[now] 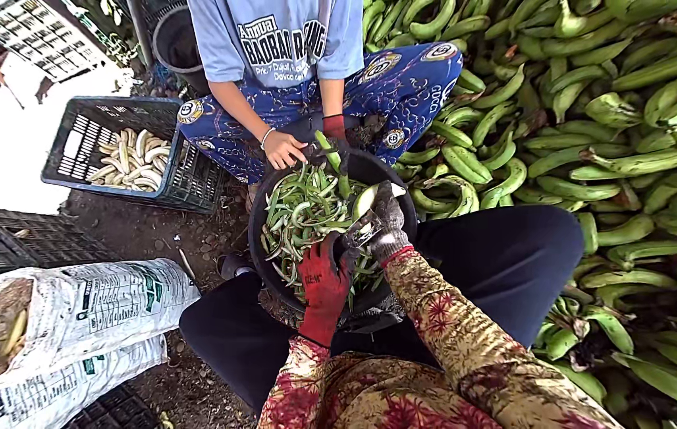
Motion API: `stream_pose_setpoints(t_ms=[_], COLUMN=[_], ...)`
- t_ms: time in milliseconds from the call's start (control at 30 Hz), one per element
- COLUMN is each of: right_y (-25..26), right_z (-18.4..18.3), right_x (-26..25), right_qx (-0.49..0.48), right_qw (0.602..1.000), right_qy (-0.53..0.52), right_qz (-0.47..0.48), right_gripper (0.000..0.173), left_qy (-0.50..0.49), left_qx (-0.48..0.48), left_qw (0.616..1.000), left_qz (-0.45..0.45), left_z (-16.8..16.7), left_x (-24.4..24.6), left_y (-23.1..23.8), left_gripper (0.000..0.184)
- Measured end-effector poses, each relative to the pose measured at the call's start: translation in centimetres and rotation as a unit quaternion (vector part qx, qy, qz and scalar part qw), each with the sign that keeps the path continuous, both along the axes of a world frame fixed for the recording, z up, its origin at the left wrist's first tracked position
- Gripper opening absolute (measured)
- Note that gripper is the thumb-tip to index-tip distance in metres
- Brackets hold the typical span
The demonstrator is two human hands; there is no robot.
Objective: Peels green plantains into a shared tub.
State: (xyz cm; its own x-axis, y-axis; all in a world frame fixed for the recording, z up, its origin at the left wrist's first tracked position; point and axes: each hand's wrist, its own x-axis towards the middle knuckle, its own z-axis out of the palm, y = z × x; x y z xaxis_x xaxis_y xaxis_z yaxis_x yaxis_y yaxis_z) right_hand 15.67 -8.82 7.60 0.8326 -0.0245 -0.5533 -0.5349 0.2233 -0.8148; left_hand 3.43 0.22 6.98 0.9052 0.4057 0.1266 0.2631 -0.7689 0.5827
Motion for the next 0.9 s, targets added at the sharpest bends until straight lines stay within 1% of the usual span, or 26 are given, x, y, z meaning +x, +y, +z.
stream_pose_setpoints(t_ms=[67,133,200,233,267,333,433,500,600,633,667,733,767,800,867,900], right_y=[0.8,1.1,0.7,0.2,-0.4,-1.5,-2.8,-3.7,-4.0,-4.0,-4.0,-3.8,-3.8,-3.8,-4.4,-4.3], right_z=[0.1,-0.1,-0.9,-1.4,-1.7,-1.8,-2.5,-2.4,-0.8,-1.1,-2.0,-3.3,-3.5,-3.2,-2.2,-1.8], right_x=[-0.2,-0.6,-0.9,-1.0,-1.0,-1.0,-0.4,0.2,0.9,0.9,1.0,1.3,1.2,1.1,0.6,0.8], right_qx=[-0.058,-0.135,-0.114,-0.092,-0.068,-0.035,0.026,0.006,-0.094,-0.110,-0.112,-0.068,-0.034,-0.001,0.068,0.118], right_qw=[0.998,0.990,0.987,0.981,0.969,0.938,0.912,0.898,0.851,0.850,0.868,0.931,0.955,0.970,0.983,0.983], right_qy=[-0.005,-0.031,-0.061,-0.084,-0.106,-0.135,-0.097,-0.085,-0.075,-0.065,-0.057,-0.023,0.000,0.015,0.026,0.044], right_qz=[-0.006,0.041,0.096,0.149,0.213,0.318,0.398,0.432,0.511,0.511,0.480,0.357,0.293,0.242,0.167,0.133], right_gripper=[0.075,0.071,0.070,0.064,0.056,0.052,0.049,0.046,0.045,0.047,0.047,0.048,0.052,0.054,0.051,0.051], left_qy=[-0.007,0.026,0.071,0.093,0.103,0.114,0.132,0.141,0.169,0.178,0.177,0.143,0.111,0.076,0.015,-0.014], left_qx=[0.014,-0.003,-0.014,-0.012,-0.011,-0.017,0.000,0.024,0.057,0.052,0.046,0.032,0.023,0.025,0.028,0.042], left_qw=[0.999,0.999,0.997,0.996,0.995,0.992,0.986,0.984,0.983,0.982,0.983,0.989,0.993,0.995,0.994,0.992], left_qz=[0.034,0.037,0.017,0.005,-0.010,-0.046,-0.102,-0.106,-0.049,-0.029,-0.015,-0.021,-0.040,-0.062,-0.106,-0.122], left_z=[-0.2,0.2,0.6,0.8,0.9,1.1,1.6,1.8,0.8,0.4,0.2,0.1,0.0,-0.4,-0.9,-1.1], left_x=[0.0,0.7,1.9,2.6,3.4,5.0,6.7,7.4,8.2,8.1,8.0,7.7,6.9,5.8,3.6,2.6], left_y=[0.1,1.1,2.7,3.6,4.5,6.1,7.5,7.0,6.1,5.9,5.7,5.2,4.7,4.0,2.6,2.0], left_gripper=[0.049,0.046,0.042,0.041,0.040,0.040,0.040,0.036,0.036,0.037,0.038,0.038,0.039,0.042,0.045,0.048])
